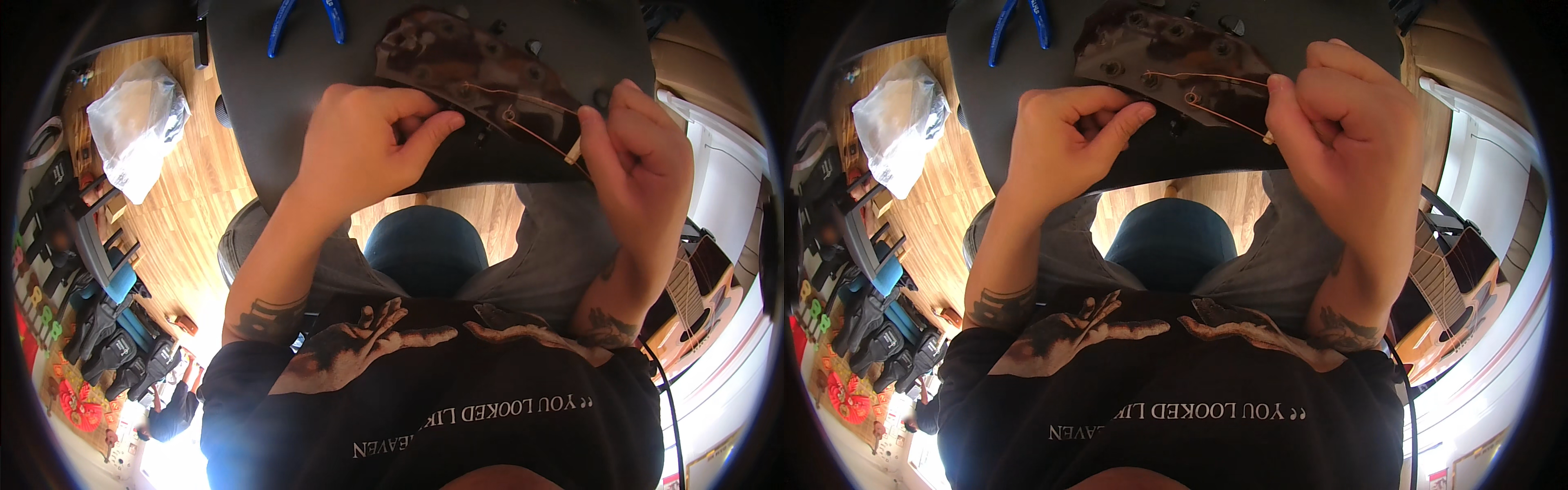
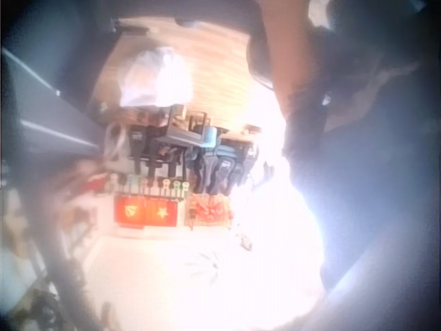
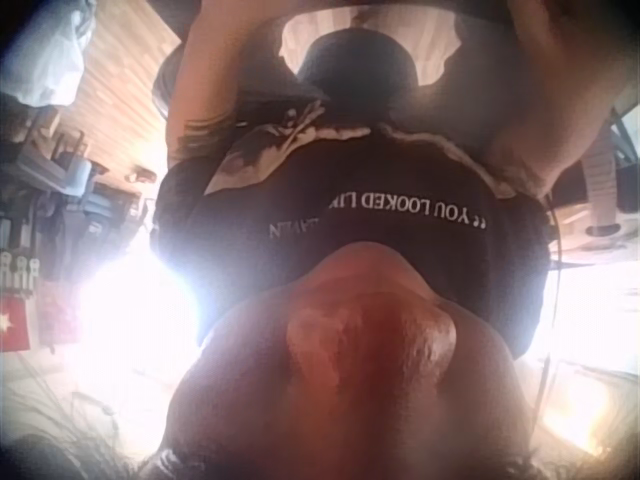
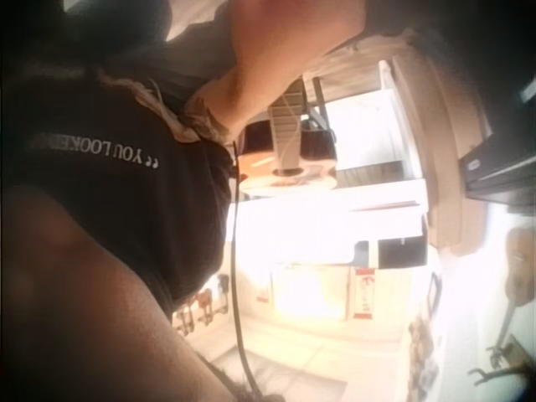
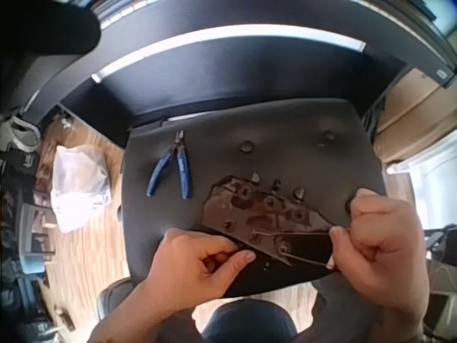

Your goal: The person threads a guitar string through the headstock tuning post and winds it around the post to secure it. The hands repeatedly wrap the string while holding the headstock steady.

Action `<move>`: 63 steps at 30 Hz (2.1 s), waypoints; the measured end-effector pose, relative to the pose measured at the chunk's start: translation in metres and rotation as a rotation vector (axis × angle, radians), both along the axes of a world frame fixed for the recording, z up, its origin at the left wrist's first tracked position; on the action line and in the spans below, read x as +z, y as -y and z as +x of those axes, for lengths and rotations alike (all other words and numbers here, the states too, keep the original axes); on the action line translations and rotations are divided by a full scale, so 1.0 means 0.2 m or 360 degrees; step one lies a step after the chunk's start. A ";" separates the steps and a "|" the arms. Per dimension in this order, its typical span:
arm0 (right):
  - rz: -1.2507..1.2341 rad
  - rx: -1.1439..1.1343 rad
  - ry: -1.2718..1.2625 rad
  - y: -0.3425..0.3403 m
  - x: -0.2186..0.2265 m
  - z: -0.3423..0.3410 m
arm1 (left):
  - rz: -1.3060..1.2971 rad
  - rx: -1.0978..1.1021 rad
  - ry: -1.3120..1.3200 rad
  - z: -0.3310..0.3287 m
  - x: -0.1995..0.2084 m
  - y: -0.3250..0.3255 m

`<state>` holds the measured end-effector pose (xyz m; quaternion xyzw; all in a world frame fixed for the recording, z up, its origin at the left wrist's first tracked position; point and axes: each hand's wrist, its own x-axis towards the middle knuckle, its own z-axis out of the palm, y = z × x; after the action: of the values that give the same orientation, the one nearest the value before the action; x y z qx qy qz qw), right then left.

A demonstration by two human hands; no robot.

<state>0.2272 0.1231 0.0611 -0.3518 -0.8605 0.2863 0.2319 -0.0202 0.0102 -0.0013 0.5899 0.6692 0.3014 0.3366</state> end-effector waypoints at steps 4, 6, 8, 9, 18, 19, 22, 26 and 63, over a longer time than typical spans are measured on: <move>-0.0033 0.0026 0.0002 -0.01 0.00 0.00 | -0.0036 0.0223 0.0094 0.04 0.01 0.01; -0.0019 0.0052 -0.0020 -0.01 -0.01 0.00 | 0.0043 0.0367 0.0122 0.09 -0.01 0.02; -0.0038 0.0047 -0.0018 -0.01 0.00 0.00 | 0.0556 0.0197 -0.0291 0.11 -0.09 0.03; -0.0047 0.0044 -0.0017 -0.01 0.01 0.00 | 0.0809 0.0107 -0.0500 0.11 -0.11 0.03; -0.0052 0.0073 -0.0104 -0.01 -0.01 0.00 | 0.0020 0.0083 0.0187 0.00 0.00 -0.02; -0.0056 0.0080 -0.0099 -0.01 -0.01 0.00 | -0.0053 0.0153 0.0242 0.01 0.01 -0.01; -0.0063 0.0096 -0.0071 -0.01 -0.01 0.00 | -0.0263 0.0316 0.0284 0.04 0.04 -0.02; -0.0072 0.0078 -0.0052 0.00 0.00 0.00 | 0.0147 0.0260 -0.0235 0.13 0.00 0.02; -0.0354 -0.0139 -0.0246 0.01 0.00 0.02 | 0.0140 0.0287 -0.0099 0.08 -0.02 0.05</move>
<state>0.2310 0.1215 0.0602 -0.3894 -0.7869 0.3957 0.2695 -0.0035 0.0009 -0.0047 0.5505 0.7159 0.3412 0.2609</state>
